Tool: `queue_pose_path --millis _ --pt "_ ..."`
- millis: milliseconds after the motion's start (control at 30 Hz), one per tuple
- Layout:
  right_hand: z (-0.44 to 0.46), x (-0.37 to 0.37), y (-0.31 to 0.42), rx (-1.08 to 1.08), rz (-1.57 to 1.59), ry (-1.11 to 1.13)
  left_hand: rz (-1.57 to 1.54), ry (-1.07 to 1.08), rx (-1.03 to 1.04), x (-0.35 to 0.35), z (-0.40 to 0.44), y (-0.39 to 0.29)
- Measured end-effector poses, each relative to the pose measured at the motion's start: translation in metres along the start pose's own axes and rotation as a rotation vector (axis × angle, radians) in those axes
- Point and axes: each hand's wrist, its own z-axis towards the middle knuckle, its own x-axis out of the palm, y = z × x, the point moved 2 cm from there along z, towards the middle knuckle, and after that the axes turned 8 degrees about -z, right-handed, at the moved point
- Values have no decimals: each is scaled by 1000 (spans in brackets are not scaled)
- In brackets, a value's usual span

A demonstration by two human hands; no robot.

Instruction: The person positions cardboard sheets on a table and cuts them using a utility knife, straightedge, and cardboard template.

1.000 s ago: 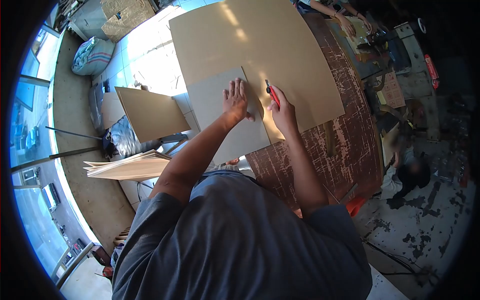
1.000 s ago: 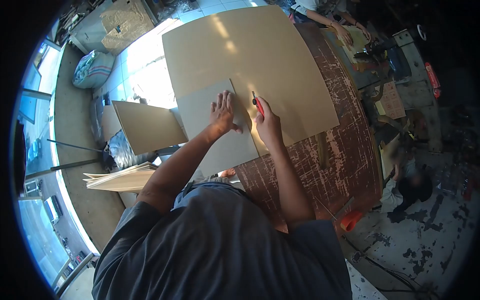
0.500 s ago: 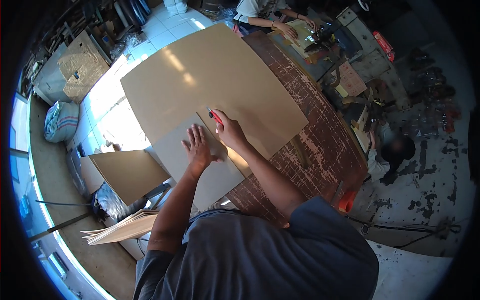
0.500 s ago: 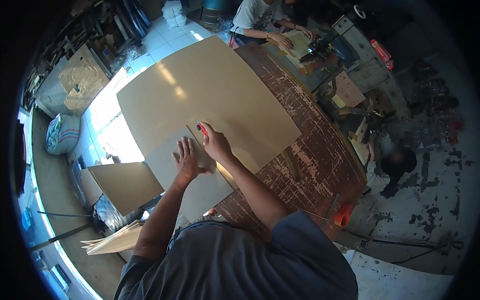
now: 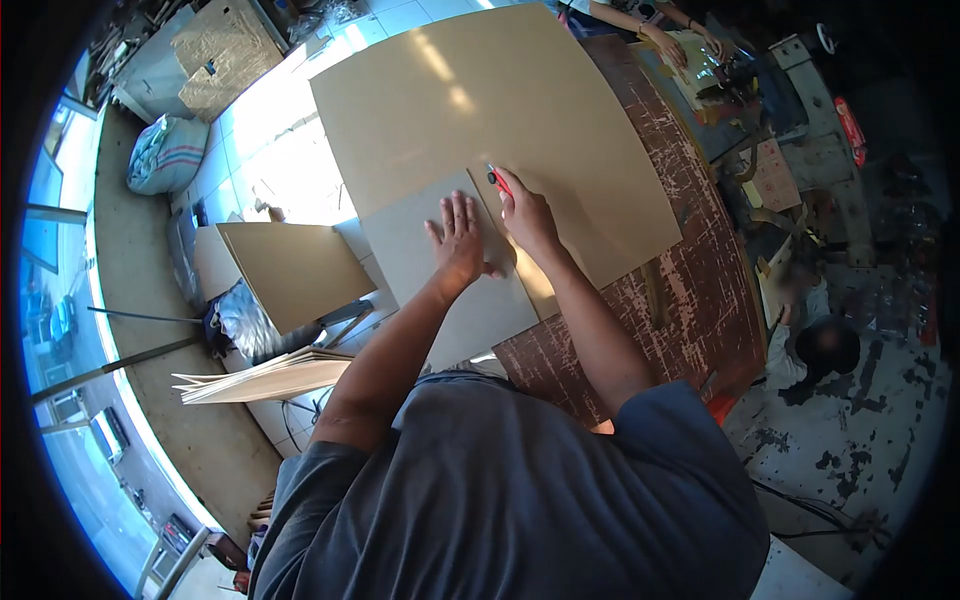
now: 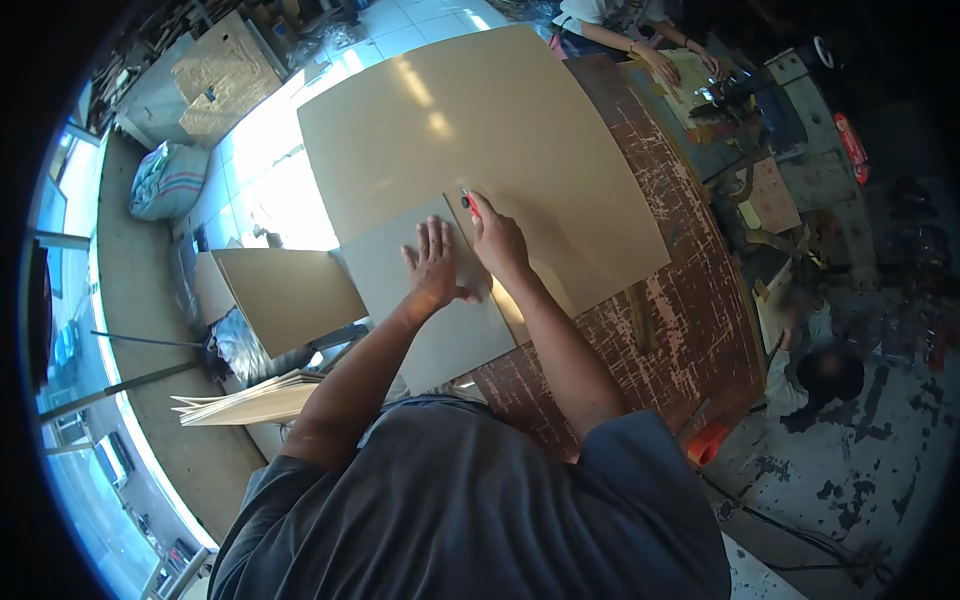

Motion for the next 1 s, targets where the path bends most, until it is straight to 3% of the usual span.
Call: queue_pose_path --millis 233,1000 --pt "7 15 5 -115 -84 -33 31 62 -39 -4 1 -4" --pt "12 7 27 -120 -259 165 28 40 -22 1 1 -2"
